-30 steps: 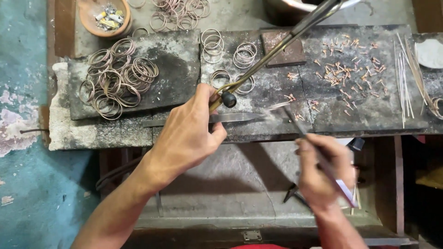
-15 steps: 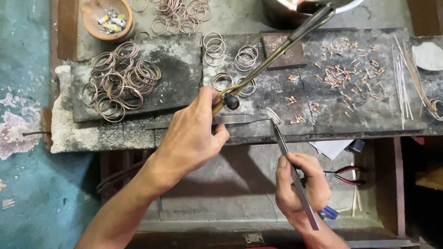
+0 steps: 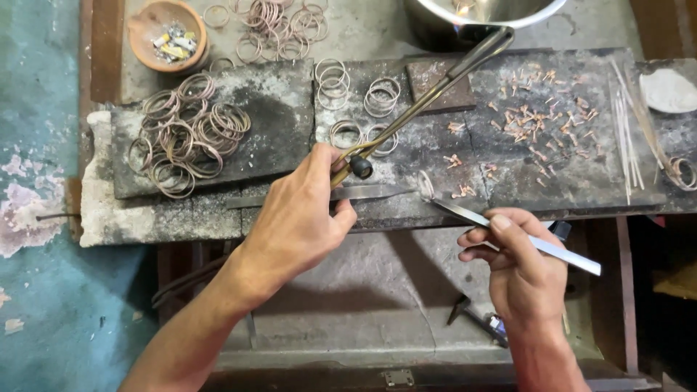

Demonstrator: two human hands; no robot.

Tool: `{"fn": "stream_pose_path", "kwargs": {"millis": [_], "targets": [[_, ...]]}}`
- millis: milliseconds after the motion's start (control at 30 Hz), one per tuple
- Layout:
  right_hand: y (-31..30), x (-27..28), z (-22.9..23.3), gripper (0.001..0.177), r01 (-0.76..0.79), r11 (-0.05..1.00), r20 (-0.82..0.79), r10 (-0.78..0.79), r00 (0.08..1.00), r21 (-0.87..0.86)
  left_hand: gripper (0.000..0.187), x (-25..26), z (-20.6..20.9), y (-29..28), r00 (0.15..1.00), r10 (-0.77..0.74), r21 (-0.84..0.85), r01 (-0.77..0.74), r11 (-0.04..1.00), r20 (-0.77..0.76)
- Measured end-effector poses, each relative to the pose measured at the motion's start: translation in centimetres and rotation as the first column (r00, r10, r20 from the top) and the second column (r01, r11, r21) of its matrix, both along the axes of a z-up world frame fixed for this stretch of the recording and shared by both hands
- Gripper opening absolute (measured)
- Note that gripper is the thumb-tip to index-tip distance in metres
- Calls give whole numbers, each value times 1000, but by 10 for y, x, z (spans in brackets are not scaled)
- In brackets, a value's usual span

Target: Using a blowtorch and tweezers to heat and solder metal rings on a jewelry workbench.

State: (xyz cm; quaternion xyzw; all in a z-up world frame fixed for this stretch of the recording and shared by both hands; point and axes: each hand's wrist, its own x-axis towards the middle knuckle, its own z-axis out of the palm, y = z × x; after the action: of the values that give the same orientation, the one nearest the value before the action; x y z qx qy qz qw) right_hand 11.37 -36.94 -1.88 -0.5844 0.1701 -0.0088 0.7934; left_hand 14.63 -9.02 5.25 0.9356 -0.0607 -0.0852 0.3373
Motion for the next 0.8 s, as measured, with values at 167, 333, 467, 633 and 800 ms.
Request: {"fn": "stream_pose_path", "kwargs": {"millis": [167,333,467,633,800], "targets": [[3,7,5,10,-22,1000,-54,23,998,11,22,-1,0,0,1000,7,0,-7,1000,-17],[10,12,9,8,-42,998,-69,39,997,-43,23,-2,-2,1,1000,12,-4,-11,1000,5],[7,10,5,7,-25,998,-74,21,997,-57,25,-1,-3,0,1000,7,-2,-7,1000,-12],[-2,8,-6,14,-49,998,-12,49,999,35,23,-1,-4,1,1000,-12,-1,12,1000,28],[0,1,-2,12,-32,999,20,32,999,10,30,-7,3,6,993,2,-60,5,998,117]]}}
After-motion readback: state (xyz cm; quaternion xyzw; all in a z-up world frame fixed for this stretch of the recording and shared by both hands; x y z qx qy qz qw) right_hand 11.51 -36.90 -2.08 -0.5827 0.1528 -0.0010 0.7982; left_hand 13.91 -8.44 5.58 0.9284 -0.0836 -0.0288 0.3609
